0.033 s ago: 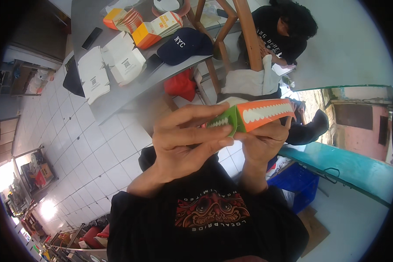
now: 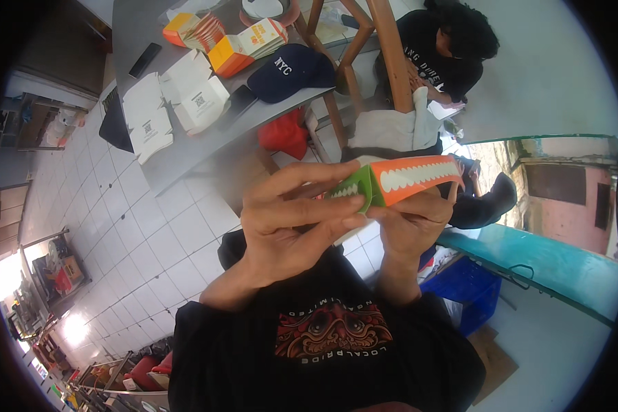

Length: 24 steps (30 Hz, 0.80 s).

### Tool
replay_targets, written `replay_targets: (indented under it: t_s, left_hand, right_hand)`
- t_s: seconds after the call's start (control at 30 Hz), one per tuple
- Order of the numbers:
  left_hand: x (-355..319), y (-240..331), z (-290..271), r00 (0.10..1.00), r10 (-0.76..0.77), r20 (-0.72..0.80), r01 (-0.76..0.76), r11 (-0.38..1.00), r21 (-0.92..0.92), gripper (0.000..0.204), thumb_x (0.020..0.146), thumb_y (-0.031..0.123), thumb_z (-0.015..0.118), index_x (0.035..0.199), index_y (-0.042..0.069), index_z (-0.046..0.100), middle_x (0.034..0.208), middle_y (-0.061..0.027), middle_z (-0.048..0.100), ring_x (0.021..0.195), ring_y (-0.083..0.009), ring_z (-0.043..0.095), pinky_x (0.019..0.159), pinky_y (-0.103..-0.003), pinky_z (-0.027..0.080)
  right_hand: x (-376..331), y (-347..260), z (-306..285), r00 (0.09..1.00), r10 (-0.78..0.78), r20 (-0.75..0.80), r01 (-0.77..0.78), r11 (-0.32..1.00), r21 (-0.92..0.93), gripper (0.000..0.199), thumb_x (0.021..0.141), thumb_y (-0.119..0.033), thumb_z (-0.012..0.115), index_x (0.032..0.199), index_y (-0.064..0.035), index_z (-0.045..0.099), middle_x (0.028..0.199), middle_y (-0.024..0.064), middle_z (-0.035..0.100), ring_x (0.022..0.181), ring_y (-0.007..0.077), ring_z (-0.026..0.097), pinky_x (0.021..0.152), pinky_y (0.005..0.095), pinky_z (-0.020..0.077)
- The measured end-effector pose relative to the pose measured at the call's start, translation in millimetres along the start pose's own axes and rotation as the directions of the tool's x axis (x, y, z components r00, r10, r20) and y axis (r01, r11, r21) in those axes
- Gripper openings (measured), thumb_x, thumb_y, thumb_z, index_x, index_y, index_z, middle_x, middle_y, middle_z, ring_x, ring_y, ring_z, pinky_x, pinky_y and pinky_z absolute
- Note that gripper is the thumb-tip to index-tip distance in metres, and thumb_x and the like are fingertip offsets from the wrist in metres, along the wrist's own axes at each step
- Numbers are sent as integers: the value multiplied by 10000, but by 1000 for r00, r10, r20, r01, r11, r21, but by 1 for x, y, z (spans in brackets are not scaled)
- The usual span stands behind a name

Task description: The person folds and assembles cardboard food containers by hand on a stainless steel table in a commercial kitchen.

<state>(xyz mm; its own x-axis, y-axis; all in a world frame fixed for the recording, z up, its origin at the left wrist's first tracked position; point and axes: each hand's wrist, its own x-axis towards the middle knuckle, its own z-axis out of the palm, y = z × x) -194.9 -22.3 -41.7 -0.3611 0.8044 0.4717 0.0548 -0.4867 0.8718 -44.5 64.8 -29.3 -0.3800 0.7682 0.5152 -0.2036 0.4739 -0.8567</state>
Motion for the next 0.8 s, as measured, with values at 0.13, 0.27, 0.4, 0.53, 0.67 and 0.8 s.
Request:
replay_targets:
  t_s: [0.13, 0.27, 0.4, 0.53, 0.67, 0.8]
  left_hand:
    - [3, -4, 1, 999, 49, -13, -49, 999, -4, 284, 753, 24, 839, 1027, 76, 784, 1188, -176, 652, 1002, -252, 700, 904, -373, 583]
    - [5, -6, 2, 998, 56, -18, -56, 998, 30, 290, 748, 35, 844, 1027, 86, 786, 1177, -165, 649, 1017, -253, 691, 908, -378, 582]
    - [4, -12, 1, 997, 80, -17, -79, 995, 64, 292, 749, 55, 848, 1032, 91, 786, 1178, -157, 648, 1032, -253, 682, 899, -377, 582]
    - [7, -4, 3, 999, 47, 4, -47, 996, 75, 302, 731, 40, 847, 1023, 94, 789, 1170, -156, 658, 1044, -258, 678, 902, -374, 577]
    - [10, -15, -2, 968, 253, 3, -237, 902, 360, 314, 683, -7, 836, 977, 92, 789, 1169, -163, 675, 1014, -288, 696, 890, -369, 576]
    - [8, -31, -3, 916, 400, -14, -356, 829, 431, 264, 632, -42, 836, 869, 47, 762, 1188, -170, 675, 1020, -317, 697, 897, -376, 571]
  right_hand:
    - [-9, 6, 3, 998, 53, -28, -51, 997, 60, 224, 691, -32, 867, 878, 37, 765, 893, 161, 747, 797, 211, 707, 713, 299, 531]
    - [-14, 6, 10, 990, 122, -75, -104, 971, 213, 198, 816, -76, 783, 957, 58, 745, 984, 205, 728, 880, 233, 696, 774, 310, 526]
    - [-18, 5, 11, 996, 82, -35, -78, 994, 82, 223, 867, -100, 729, 1009, 73, 730, 1020, 222, 715, 923, 253, 687, 806, 322, 523]
    - [-31, 8, 8, 993, 105, -57, -94, 982, 165, 258, 852, -83, 734, 1055, 75, 719, 1043, 212, 712, 934, 256, 686, 837, 327, 518]
    - [-23, 6, 21, 987, 151, -51, -130, 947, 293, 307, 841, -28, 741, 1127, 69, 684, 1135, 191, 687, 988, 231, 668, 868, 318, 510]
    - [-29, 15, 23, 914, 404, -23, -361, 840, 405, 215, 899, 20, 689, 1111, 53, 684, 1116, 163, 682, 1054, 208, 639, 902, 325, 496]
